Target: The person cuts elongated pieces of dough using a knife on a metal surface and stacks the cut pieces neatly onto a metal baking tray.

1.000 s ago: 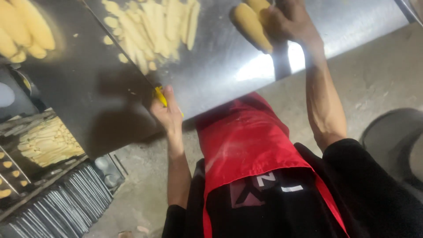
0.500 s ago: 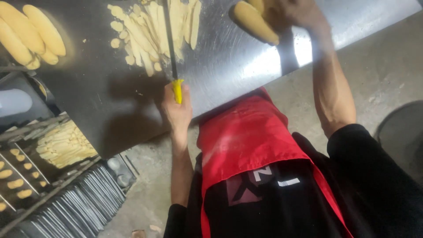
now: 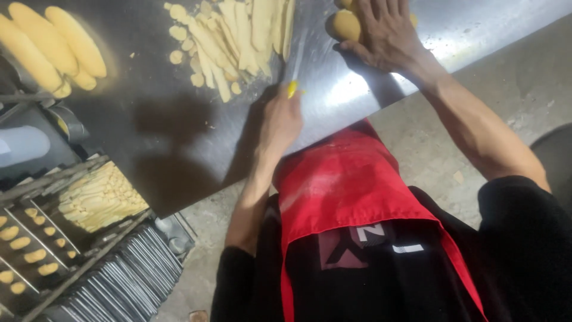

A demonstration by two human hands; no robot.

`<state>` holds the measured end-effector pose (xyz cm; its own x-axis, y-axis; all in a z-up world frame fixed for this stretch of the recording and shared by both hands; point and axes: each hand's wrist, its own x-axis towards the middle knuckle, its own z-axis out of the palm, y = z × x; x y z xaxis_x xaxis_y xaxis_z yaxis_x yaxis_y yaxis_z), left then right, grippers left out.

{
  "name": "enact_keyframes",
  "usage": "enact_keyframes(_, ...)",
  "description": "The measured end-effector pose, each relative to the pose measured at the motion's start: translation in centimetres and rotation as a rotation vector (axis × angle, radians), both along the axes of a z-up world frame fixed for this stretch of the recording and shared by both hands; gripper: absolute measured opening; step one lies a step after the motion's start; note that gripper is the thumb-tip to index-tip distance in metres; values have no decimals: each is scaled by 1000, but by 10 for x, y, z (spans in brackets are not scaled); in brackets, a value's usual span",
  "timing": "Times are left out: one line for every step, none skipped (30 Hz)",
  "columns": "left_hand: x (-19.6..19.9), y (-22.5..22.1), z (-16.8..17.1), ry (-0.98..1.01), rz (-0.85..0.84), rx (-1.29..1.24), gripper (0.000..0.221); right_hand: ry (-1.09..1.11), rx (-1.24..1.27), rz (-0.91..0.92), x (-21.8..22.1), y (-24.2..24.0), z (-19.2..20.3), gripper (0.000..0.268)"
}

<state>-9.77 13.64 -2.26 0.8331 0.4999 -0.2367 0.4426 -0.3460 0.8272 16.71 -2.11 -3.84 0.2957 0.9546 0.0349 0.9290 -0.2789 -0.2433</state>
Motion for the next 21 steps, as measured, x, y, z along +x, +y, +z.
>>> enact_keyframes(9, -2, -5, 29, -33, -19, 34, 21, -15, -9, 0, -1, 1, 87)
enact_keyframes(17, -4, -10, 52, -50, -11, 33, 43, -31, -17, 0, -1, 2, 87)
enact_keyframes(25, -5, -14, 71, -72, -1, 32, -27, -13, -3, 0, 0, 1, 87)
enact_keyframes(31, -6, -17, 90, -94, 9, 31, -96, 4, 11, -1, 3, -1, 88)
enact_keyframes(36, -6, -18, 59, -94, 37, 32, -165, 20, 23, 0, 3, -1, 88)
enact_keyframes(40, -6, -17, 27, -95, 66, 32, -141, 8, 13, 2, 3, -1, 88)
enact_keyframes(42, -8, -16, -1, -94, 93, 32, -113, -6, 5, 1, 5, -2, 87)
enact_keyframes(45, -9, -13, 71, -101, 29, 35, -86, -20, -4, 1, 5, -3, 87)
enact_keyframes(48, -9, -10, 144, -104, -34, 38, -73, -15, -5, 1, 5, -3, 87)
enact_keyframes(50, -10, -7, 217, -107, -98, 41, -60, -10, -5, 0, 4, -2, 88)
enact_keyframes(52, -11, -4, 235, -115, -100, 41, -48, -5, -1, 1, 6, -1, 89)
enact_keyframes(53, -13, -3, 253, -124, -102, 41, -43, 16, 4, 2, 6, 0, 89)
enact_keyframes(53, -14, -3, 273, -132, -104, 42, -34, 37, 10, 1, 5, 1, 89)
enact_keyframes(50, -15, -4, 186, -115, -66, 39, -26, 57, 17, 1, 5, 1, 89)
enact_keyframes(47, -15, -5, 101, -100, -26, 38, -20, 59, 17, 1, 4, 2, 89)
enact_keyframes(45, -15, -5, 15, -86, 14, 37, -13, 61, 18, 1, 4, 2, 89)
enact_keyframes(43, -15, -5, 32, -73, 6, 37, -7, 60, 16, 1, 3, 2, 89)
enact_keyframes(42, -15, -4, 49, -61, -1, 37, -18, 67, 19, 0, 2, 2, 87)
enact_keyframes(42, -15, -2, 66, -48, -10, 37, -30, 73, 22, 0, 1, 1, 85)
enact_keyframes(43, -15, -1, 101, -54, -39, 37, -41, 78, 24, 0, 1, 0, 83)
enact_keyframes(43, -15, 0, 136, -60, -70, 37, -59, 90, 27, -1, 1, -1, 81)
